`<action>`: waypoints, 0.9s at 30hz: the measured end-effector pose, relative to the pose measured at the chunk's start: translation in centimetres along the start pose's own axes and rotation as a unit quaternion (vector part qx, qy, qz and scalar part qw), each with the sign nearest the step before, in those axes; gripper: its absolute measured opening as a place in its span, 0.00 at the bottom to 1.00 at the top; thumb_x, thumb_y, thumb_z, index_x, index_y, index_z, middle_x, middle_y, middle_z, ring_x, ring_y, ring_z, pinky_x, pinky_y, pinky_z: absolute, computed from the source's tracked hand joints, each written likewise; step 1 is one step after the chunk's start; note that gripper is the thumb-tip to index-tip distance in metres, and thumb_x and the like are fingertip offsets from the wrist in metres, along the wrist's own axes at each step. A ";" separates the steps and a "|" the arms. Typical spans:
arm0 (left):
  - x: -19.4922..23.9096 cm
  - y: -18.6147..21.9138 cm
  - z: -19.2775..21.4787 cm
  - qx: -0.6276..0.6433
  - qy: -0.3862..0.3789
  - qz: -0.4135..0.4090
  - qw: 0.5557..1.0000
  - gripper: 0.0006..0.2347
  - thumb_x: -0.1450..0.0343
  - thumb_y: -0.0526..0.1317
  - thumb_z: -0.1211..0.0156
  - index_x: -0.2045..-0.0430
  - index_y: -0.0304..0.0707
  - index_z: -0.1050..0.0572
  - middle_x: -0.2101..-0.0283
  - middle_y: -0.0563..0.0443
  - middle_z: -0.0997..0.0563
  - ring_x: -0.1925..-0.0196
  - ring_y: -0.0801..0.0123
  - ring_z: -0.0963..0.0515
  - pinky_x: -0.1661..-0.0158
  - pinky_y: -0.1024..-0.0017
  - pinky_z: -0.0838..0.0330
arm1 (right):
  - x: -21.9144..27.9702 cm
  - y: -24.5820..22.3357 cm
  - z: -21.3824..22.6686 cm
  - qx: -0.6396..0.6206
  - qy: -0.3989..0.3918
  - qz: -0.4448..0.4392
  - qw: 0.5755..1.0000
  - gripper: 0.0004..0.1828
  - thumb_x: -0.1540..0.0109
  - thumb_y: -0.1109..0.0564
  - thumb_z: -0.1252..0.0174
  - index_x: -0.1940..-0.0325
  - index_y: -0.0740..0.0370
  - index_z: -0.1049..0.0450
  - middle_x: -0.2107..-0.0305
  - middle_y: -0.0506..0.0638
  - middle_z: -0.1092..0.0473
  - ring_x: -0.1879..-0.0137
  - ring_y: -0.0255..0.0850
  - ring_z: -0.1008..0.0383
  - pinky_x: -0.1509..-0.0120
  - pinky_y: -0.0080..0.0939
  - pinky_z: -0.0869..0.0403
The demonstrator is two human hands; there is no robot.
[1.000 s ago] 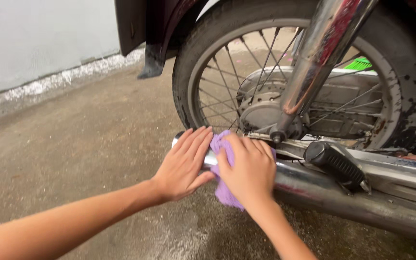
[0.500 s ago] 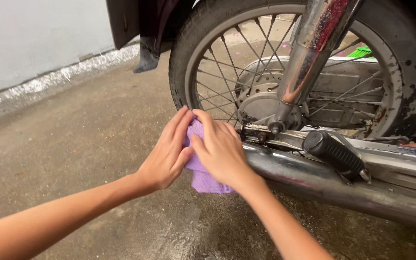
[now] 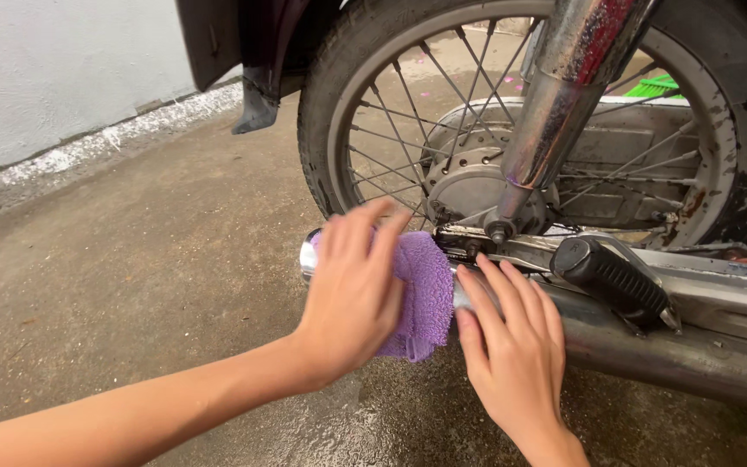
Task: The person wipes the chrome exhaust pipe and rear wheel area of a motorcycle with a purple cloth. They then move to the rear section, cleaning the luggage rack and the white plastic body panel around the taillight and license plate holder.
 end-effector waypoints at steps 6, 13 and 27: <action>-0.7 0.6 -3.4 -0.124 -0.085 0.019 0.988 0.31 0.36 0.65 0.67 0.56 0.35 0.33 0.52 0.43 0.29 0.52 0.51 0.34 0.55 0.44 0.43 | 0.8 0.6 0.2 -0.012 0.053 -0.065 0.996 0.15 0.39 0.58 0.58 0.52 0.57 0.30 0.51 0.46 0.33 0.41 0.43 0.37 0.34 0.46 0.46; -0.5 -5.5 -1.4 -0.081 -0.211 -0.112 0.968 0.30 0.37 0.64 0.72 0.50 0.46 0.35 0.59 0.46 0.26 0.56 0.55 0.31 0.61 0.51 0.35 | 1.0 1.3 0.6 -0.011 0.032 -0.088 0.996 0.14 0.41 0.58 0.56 0.53 0.54 0.30 0.51 0.45 0.33 0.41 0.44 0.38 0.33 0.48 0.47; 0.1 -1.6 -4.2 -0.085 -0.065 -0.240 0.965 0.27 0.33 0.55 0.61 0.45 0.34 0.43 0.57 0.39 0.31 0.57 0.53 0.33 0.63 0.53 0.36 | 1.7 1.9 1.3 -0.015 0.018 -0.094 0.995 0.17 0.38 0.54 0.61 0.48 0.51 0.33 0.45 0.43 0.37 0.38 0.44 0.42 0.32 0.48 0.51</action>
Point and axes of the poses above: each hand's wrist, its own x-axis away from the middle knuckle, its own z-axis out of the back of the hand, y = z × x, the point moved 2 cm from there along -x, towards the middle knuckle
